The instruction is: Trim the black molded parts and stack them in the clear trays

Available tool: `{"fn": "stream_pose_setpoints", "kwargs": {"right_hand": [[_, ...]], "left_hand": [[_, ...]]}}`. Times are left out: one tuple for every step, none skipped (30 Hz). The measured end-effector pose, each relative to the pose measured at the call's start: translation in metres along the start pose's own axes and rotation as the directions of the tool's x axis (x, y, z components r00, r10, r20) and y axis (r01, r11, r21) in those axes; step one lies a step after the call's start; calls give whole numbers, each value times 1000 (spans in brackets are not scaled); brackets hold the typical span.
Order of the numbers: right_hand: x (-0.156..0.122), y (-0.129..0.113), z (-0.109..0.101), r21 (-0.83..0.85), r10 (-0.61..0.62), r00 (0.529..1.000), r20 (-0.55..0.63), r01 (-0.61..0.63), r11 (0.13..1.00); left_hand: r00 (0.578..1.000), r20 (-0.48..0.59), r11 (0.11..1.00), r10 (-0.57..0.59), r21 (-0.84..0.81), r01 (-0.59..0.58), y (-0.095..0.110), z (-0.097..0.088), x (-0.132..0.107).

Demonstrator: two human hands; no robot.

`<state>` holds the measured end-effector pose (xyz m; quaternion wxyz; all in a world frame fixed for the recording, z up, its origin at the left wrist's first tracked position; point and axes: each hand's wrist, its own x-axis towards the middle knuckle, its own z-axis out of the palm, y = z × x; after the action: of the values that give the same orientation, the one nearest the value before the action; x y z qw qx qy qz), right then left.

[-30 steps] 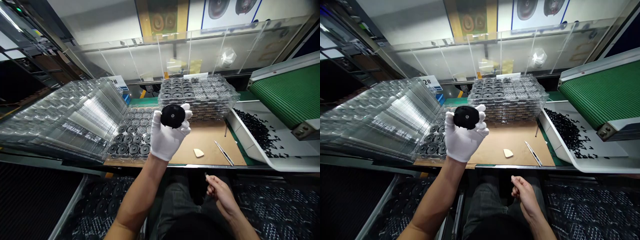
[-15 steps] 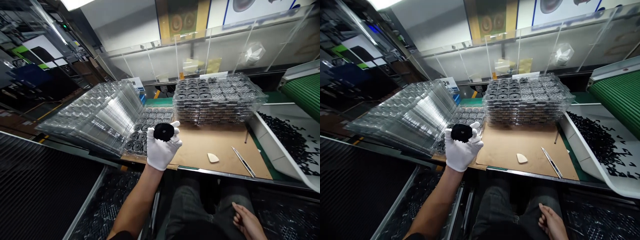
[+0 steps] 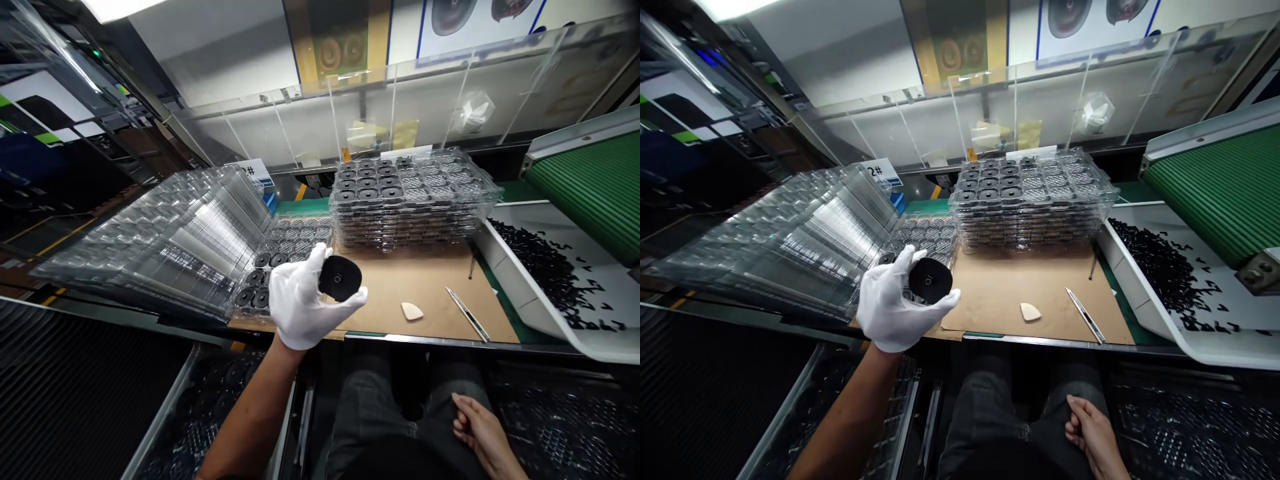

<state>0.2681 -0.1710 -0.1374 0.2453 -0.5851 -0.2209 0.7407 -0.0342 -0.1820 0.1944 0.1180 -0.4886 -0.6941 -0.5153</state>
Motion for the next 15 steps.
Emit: {"fn": "stream_pose_setpoints", "kwargs": {"right_hand": [[2,1,-1,0,1,1000,3,-1,1000],[3,2,-1,1,3,1000,7,-3,1000],[5,4,-2,3,4,1000,12,-4,1000],[7,6,-3,5,5,1000,17,-5,1000],[9,8,-5,7,5,1000,22,-5,1000],[11,10,-6,8,5,1000,26,-5,1000],[13,12,-7,8,4,1000,31,-4,1000],[14,14,-8,6,4,999,35,-4,1000],[16,16,-10,5,4,999,39,-5,1000],[18,17,-11,4,6,999,41,-6,1000],[19,18,-12,1,9,999,42,-9,1000],[21,19,-13,-1,13,999,41,-13,1000],[22,19,-14,-3,16,999,41,-16,1000],[22,20,-15,-4,17,999,42,-17,1000],[23,20,-15,-4,18,999,46,-18,1000]], "left_hand": [[998,15,998,59,32,-60,0,-4,3],[994,35,994,103,35,-104,0,-7,6],[989,47,990,139,28,-141,0,-11,9],[984,42,984,173,21,-174,0,-13,13],[977,27,977,211,21,-212,0,-15,17],[967,4,966,255,37,-255,1,-16,20],[947,-18,945,321,74,-319,1,-17,23],[910,-38,905,412,135,-404,2,-17,26],[851,-43,837,523,214,-504,3,-17,28],[772,-31,742,635,299,-600,4,-17,30],[682,-7,635,731,372,-677,6,-17,31],[598,11,537,802,426,-728,6,-18,31],[537,20,470,843,457,-755,6,-18,30],[522,27,451,853,469,-760,6,-19,29],[558,30,483,829,464,-743,4,-19,27]]}}
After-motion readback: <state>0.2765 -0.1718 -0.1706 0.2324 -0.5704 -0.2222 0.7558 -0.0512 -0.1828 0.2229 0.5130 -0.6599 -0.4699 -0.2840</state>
